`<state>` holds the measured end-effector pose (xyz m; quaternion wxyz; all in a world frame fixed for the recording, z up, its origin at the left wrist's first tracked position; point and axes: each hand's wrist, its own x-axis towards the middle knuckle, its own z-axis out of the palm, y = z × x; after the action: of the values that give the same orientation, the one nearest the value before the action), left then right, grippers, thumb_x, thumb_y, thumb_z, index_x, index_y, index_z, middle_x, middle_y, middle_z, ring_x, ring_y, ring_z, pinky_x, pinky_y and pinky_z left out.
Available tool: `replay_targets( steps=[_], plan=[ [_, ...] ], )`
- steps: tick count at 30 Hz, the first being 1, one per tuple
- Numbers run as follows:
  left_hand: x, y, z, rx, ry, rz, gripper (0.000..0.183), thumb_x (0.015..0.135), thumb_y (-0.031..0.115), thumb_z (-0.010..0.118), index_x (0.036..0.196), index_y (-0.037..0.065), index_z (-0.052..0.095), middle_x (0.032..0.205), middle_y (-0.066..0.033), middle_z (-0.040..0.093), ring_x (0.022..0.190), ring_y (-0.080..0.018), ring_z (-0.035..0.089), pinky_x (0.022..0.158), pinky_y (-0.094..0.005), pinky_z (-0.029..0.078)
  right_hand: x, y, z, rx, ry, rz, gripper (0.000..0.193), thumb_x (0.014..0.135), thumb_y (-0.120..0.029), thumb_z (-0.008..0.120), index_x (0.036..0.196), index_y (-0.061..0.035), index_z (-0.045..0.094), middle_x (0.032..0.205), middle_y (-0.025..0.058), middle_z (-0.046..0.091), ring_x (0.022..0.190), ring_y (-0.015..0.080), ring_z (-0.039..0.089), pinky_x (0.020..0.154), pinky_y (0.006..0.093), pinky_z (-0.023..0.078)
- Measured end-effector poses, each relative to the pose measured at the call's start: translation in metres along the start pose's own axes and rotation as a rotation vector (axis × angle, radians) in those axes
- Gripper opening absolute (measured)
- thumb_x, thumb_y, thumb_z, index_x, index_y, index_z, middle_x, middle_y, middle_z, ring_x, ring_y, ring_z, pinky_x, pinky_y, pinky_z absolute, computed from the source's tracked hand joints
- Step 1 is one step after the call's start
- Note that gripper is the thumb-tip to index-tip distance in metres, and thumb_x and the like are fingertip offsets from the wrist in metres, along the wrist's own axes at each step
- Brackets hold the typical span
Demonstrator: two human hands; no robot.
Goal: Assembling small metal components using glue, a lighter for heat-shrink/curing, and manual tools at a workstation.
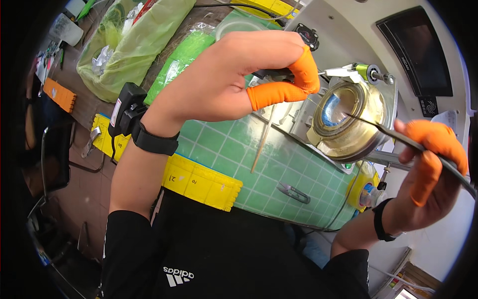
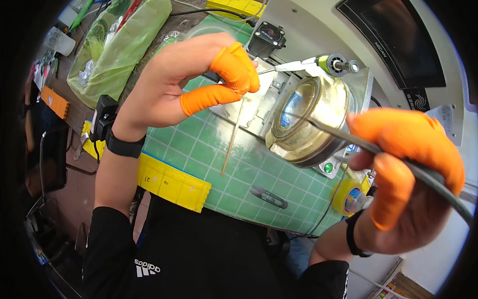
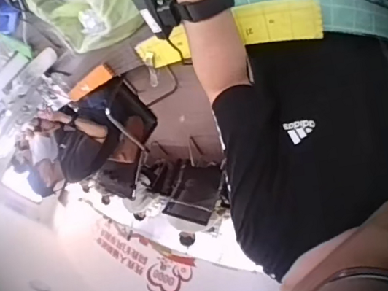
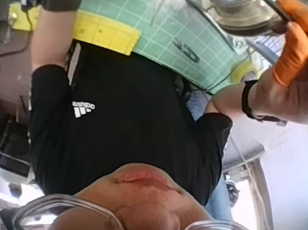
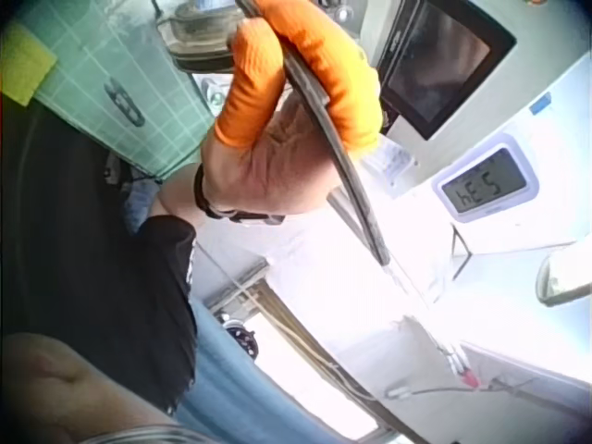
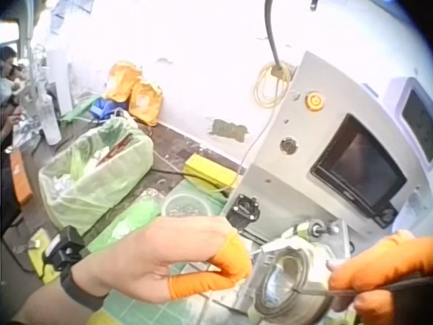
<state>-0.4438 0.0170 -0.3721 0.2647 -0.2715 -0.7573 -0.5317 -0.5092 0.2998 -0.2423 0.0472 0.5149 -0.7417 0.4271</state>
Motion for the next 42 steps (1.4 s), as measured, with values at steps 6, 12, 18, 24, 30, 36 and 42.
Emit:
replay_targets(
  steps=[6, 12, 18, 24, 30, 36, 42],
  plan=[
    [0.0, -0.002, 0.0, -0.015, 0.013, 0.02, 0.013, 0.089, 0.004, 0.078, 0.095, 0.002, 0.067, 0.097, -0.011, 0.072, 0.092, -0.0266, 0.069, 0.083, -0.0364, 0.054, 0.011, 0.016, 0.037, -0.168, -0.101, -0.035, 0.031, 0.094, 0.005, 0.074, 0.122, 0.0118, 0.061, 0.11, 0.0255, 0.073, 0.086, 0.0269, 0.074, 0.091, 0.0377, 0.059],
    [0.001, -0.003, 0.001, -0.012, 0.028, 0.025, 0.014, 0.088, 0.003, 0.078, 0.094, 0.002, 0.066, 0.097, -0.0109, 0.071, 0.09, -0.0265, 0.069, 0.082, -0.0359, 0.054, 0.011, 0.031, 0.047, -0.015, -0.12, -0.089, 0.03, 0.095, 0.004, 0.073, 0.122, 0.0116, 0.062, 0.112, 0.0268, 0.073, 0.086, 0.026, 0.075, 0.093, 0.0386, 0.06],
    [0.0, -0.003, 0.002, -0.001, 0.032, 0.017, 0.013, 0.088, 0.003, 0.077, 0.094, 0.001, 0.066, 0.097, -0.0111, 0.071, 0.09, -0.0265, 0.069, 0.081, -0.0355, 0.054, 0.009, 0.035, 0.046, 0.079, -0.161, -0.124, 0.031, 0.095, 0.003, 0.073, 0.124, 0.0107, 0.062, 0.114, 0.0274, 0.071, 0.09, 0.0296, 0.076, 0.094, 0.0421, 0.063],
    [-0.001, -0.004, 0.002, -0.009, 0.032, 0.025, 0.013, 0.089, 0.004, 0.077, 0.093, 0.002, 0.066, 0.096, -0.011, 0.071, 0.09, -0.0267, 0.069, 0.081, -0.0355, 0.054, 0.007, 0.029, 0.048, 0.032, -0.156, -0.072, 0.034, 0.095, 0.002, 0.073, 0.125, 0.0115, 0.062, 0.114, 0.0273, 0.07, 0.095, 0.0338, 0.077, 0.096, 0.0459, 0.063],
    [-0.002, -0.005, 0.001, -0.021, 0.026, 0.035, 0.013, 0.089, 0.004, 0.077, 0.094, 0.002, 0.066, 0.096, -0.0113, 0.071, 0.09, -0.0266, 0.069, 0.08, -0.0355, 0.054, 0.01, 0.031, 0.05, 0.059, -0.133, -0.126, 0.034, 0.093, 0.002, 0.075, 0.123, 0.0119, 0.063, 0.112, 0.0261, 0.071, 0.099, 0.0387, 0.076, 0.105, 0.0596, 0.057],
    [-0.001, -0.002, -0.001, -0.044, 0.012, 0.015, 0.013, 0.089, 0.005, 0.078, 0.095, 0.002, 0.067, 0.1, -0.0118, 0.073, 0.091, -0.0259, 0.069, 0.081, -0.0351, 0.054, 0.017, 0.03, 0.05, -0.015, -0.221, -0.189, 0.034, 0.092, -0.003, 0.078, 0.12, 0.0107, 0.064, 0.105, 0.0241, 0.073, 0.105, 0.0444, 0.073, 0.106, 0.0661, 0.052],
    [0.0, -0.002, -0.002, -0.001, 0.007, 0.037, 0.013, 0.089, 0.005, 0.079, 0.096, 0.002, 0.068, 0.101, -0.0118, 0.074, 0.093, -0.0259, 0.07, 0.083, -0.0356, 0.054, 0.01, 0.035, 0.025, -0.09, -0.075, -0.19, 0.022, 0.103, -0.005, 0.064, 0.12, 0.007, 0.059, 0.105, 0.0292, 0.071, 0.097, 0.036, 0.071, 0.099, 0.0529, 0.057]
  ],
)
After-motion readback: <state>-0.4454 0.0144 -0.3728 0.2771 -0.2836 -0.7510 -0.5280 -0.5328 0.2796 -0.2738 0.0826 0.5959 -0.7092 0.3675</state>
